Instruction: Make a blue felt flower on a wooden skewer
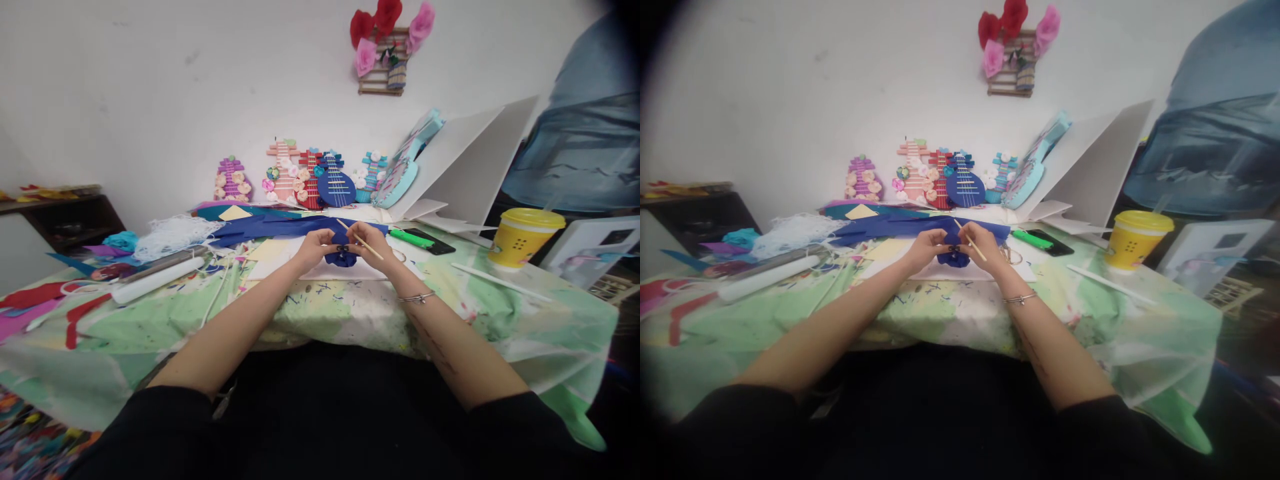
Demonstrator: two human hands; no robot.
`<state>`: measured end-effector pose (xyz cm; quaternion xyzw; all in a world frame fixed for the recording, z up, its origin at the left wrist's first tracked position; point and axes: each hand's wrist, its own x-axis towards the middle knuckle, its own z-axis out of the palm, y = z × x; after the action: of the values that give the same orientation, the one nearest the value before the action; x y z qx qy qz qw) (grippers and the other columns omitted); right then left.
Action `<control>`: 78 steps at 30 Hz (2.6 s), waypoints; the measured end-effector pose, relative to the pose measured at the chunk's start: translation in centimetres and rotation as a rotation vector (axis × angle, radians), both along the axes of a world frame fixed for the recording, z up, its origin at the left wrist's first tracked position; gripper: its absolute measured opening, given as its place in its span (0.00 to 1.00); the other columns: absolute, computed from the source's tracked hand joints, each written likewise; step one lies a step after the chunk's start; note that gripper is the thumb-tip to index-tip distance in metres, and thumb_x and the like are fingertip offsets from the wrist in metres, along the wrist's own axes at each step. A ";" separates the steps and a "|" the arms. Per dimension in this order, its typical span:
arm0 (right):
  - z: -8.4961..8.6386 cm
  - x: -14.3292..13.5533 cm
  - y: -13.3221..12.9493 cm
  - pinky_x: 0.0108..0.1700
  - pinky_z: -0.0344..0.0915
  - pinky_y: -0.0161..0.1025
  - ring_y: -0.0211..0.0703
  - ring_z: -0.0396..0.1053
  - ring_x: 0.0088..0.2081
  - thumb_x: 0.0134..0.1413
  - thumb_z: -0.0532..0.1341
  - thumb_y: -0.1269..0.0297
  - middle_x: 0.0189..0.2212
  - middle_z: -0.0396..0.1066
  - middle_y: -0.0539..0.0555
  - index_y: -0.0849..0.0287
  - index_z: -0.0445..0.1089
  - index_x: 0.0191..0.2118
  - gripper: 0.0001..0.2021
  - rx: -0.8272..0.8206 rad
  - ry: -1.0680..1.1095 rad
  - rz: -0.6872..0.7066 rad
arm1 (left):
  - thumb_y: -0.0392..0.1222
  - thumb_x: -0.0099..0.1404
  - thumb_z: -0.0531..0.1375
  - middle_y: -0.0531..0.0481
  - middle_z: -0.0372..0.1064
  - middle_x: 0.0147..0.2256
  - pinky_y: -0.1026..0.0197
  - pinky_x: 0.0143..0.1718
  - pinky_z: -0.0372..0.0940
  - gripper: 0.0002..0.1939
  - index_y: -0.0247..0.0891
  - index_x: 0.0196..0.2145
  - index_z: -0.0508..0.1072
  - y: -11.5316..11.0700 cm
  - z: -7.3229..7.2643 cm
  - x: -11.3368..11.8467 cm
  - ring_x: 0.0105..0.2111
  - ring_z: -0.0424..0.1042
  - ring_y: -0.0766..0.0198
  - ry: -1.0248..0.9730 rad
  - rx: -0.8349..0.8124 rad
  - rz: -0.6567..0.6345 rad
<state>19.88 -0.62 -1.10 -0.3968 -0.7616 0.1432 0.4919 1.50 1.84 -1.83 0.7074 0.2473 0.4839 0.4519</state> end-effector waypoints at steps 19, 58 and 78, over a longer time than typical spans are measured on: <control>-0.2 -0.3 0.1 0.33 0.65 0.39 0.42 0.69 0.29 0.40 0.64 0.65 0.28 0.73 0.52 0.59 0.69 0.33 0.10 -0.040 -0.033 -0.066 | 0.39 0.41 0.71 0.53 0.69 0.23 0.63 0.29 0.64 0.15 0.33 0.24 0.70 0.2 0.0 0.1 0.24 0.68 0.68 -0.029 0.078 0.152; 1.5 -0.3 -2.4 0.35 0.56 0.39 0.49 0.72 0.34 0.58 0.54 0.70 0.31 0.78 0.53 0.54 0.68 0.42 0.09 0.089 -0.420 -0.408 | 0.40 0.38 0.71 0.52 0.73 0.25 0.65 0.28 0.60 0.17 0.34 0.29 0.76 -0.8 1.3 -0.4 0.25 0.68 0.68 -0.233 -0.195 0.061; 1.2 -0.1 -2.0 0.33 0.52 0.39 0.46 0.69 0.33 0.58 0.54 0.70 0.32 0.77 0.53 0.55 0.72 0.37 0.10 0.162 -0.442 -0.417 | 0.45 0.39 0.73 0.47 0.75 0.25 0.61 0.30 0.63 0.18 0.33 0.29 0.79 -0.2 0.9 -0.4 0.26 0.70 0.65 -0.127 -0.070 0.167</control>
<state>19.76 -2.61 0.08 -0.5255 -0.7613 -0.1114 0.3630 1.08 1.69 -0.96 0.6359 0.2932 0.5548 0.4493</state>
